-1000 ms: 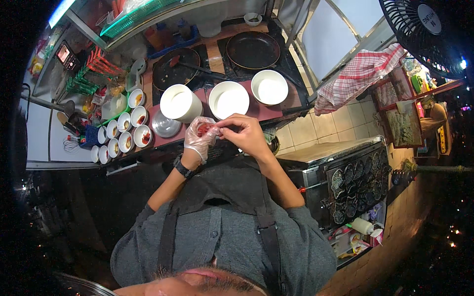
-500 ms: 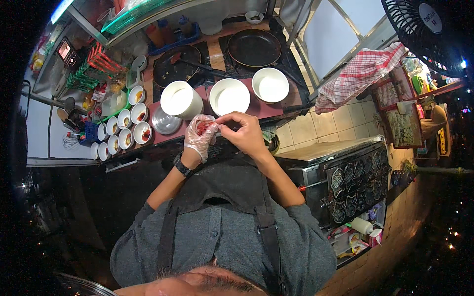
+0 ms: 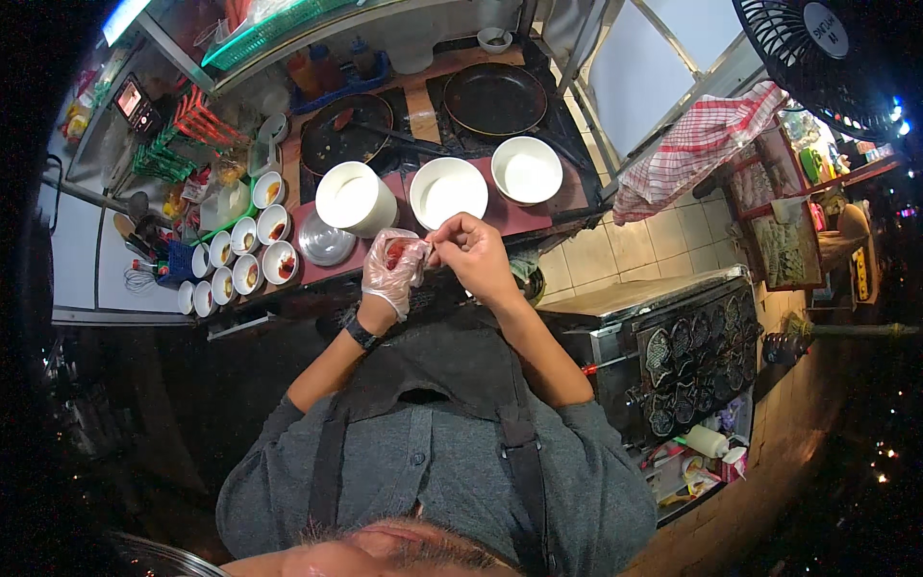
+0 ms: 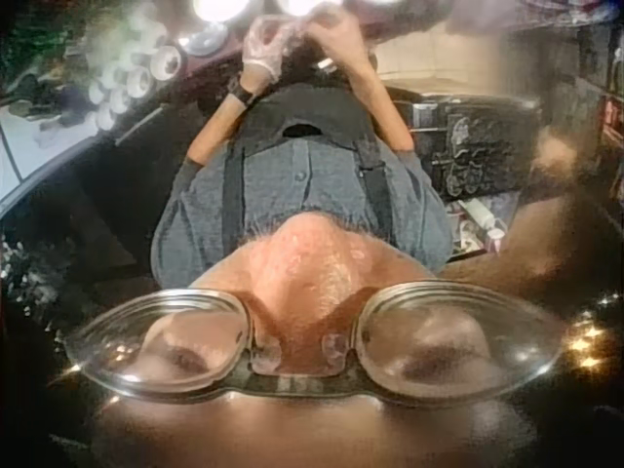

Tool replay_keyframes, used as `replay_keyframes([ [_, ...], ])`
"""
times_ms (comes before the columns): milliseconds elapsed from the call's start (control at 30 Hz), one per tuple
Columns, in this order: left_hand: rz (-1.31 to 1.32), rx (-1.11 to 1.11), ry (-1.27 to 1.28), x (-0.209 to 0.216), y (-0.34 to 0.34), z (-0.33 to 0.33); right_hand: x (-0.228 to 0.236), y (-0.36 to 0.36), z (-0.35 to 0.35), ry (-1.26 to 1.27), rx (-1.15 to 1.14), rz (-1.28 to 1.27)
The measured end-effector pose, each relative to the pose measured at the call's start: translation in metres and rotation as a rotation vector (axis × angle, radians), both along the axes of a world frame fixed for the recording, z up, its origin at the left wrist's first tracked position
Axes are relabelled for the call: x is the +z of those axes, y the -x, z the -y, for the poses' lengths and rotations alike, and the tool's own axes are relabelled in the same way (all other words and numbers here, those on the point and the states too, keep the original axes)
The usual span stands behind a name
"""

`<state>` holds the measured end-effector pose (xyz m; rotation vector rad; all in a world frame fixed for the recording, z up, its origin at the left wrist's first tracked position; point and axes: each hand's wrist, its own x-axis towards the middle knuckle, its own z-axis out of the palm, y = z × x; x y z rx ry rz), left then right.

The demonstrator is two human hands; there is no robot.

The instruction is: The person organizes paper bowls and plastic lids on the counter of a food stall before handling and peeling a small red ingredient by hand and placing it into a bowl.

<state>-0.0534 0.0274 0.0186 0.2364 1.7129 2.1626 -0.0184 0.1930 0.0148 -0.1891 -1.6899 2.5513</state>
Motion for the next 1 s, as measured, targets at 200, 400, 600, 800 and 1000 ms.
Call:
replay_keyframes([
  [200,0.013,0.048,-0.013,-0.001,-0.002,0.003,0.01,-0.004,0.005,-0.024,0.008,-0.06],
  [400,0.049,0.046,-0.05,0.0,-0.002,0.002,0.006,-0.002,0.004,-0.048,0.026,-0.036],
  [600,-0.086,0.163,-0.043,-0.025,0.004,0.002,0.012,-0.004,0.01,-0.088,-0.083,-0.052],
  [800,-0.225,0.113,0.012,-0.014,-0.002,0.001,0.022,-0.007,0.016,-0.963,-0.482,-0.381],
  [1000,-0.089,0.045,0.064,-0.01,-0.002,-0.004,0.02,-0.009,0.021,-0.975,-0.39,-0.401],
])
